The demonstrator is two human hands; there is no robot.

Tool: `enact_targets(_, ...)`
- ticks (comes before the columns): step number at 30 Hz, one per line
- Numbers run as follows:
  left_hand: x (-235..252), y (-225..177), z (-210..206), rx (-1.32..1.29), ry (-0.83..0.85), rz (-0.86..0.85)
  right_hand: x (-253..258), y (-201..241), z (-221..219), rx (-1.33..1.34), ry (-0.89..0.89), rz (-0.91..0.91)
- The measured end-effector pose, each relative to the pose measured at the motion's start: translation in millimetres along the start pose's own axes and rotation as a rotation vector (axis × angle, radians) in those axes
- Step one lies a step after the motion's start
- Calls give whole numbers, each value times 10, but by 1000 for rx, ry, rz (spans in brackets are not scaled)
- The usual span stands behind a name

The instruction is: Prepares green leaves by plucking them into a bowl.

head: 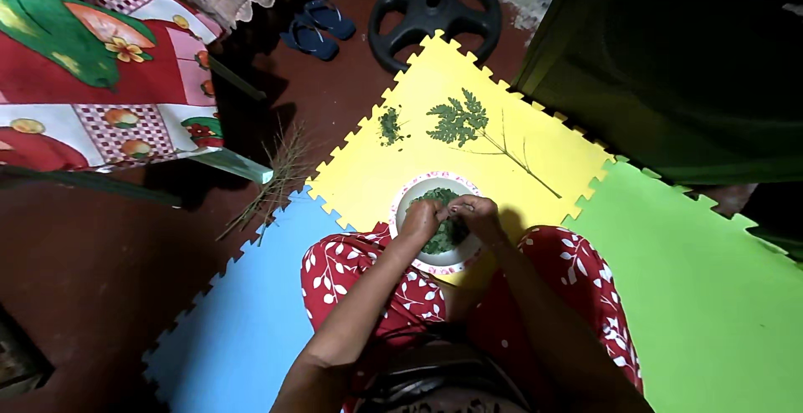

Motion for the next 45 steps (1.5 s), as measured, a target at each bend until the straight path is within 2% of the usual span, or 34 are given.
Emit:
enact_targets(5,-74,94,56,-54,-48,11,13,-57,128,128,-51,-105)
enact_targets(9,-95,45,33,-75,-29,14,-11,-48,54,194,-37,-84)
enact_targets(16,-104,-26,60,-153,-95,-13,-31,-12,19,214,-21,-108)
enact_targets(20,-89,-26,49,-110,-87,2,-27,16,-61,239,65,-62)
enact_targets(24,-69,-1,104,-48,-63,15,-3,5,-23,177,67,-65)
enact_targets(26,-30,60,227,-43,-103,35,21,-52,-22,87,98,-52)
enact_targets(28,65,139,419,-60,-168,50,26,-43,-34,-78,168,44)
enact_targets(31,352,317,854,-60,-301,53,99,106,249,-259,29,138)
enact_targets(33,580,460,1181,16,-374,103,285,22,654,-346,-94,22)
enact_targets(36,742,478,1458,121,-412,177,636,-430,1247,-589,-157,-273)
enact_targets(38,782,392,1418,112,-405,134,760,-788,1422,-736,-111,-472)
enact_targets(40,760,248,1210,51,-342,84,790,-900,1407,-780,-45,-518)
enact_targets(42,723,68,943,-69,-261,60,752,-671,1325,-695,-65,-401)
enact_targets(45,710,-222,631,-309,-159,33,522,-20,1103,-513,-154,-147)
Point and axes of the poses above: each hand's wrist, its own x-axis towards the middle knuckle, its own z-axis out of the back of the hand, y = z × x, the point moved 8 cm from there along x, towards the middle knuckle, and after that the axes turned 1 degree about -x, right-handed, at the moved point
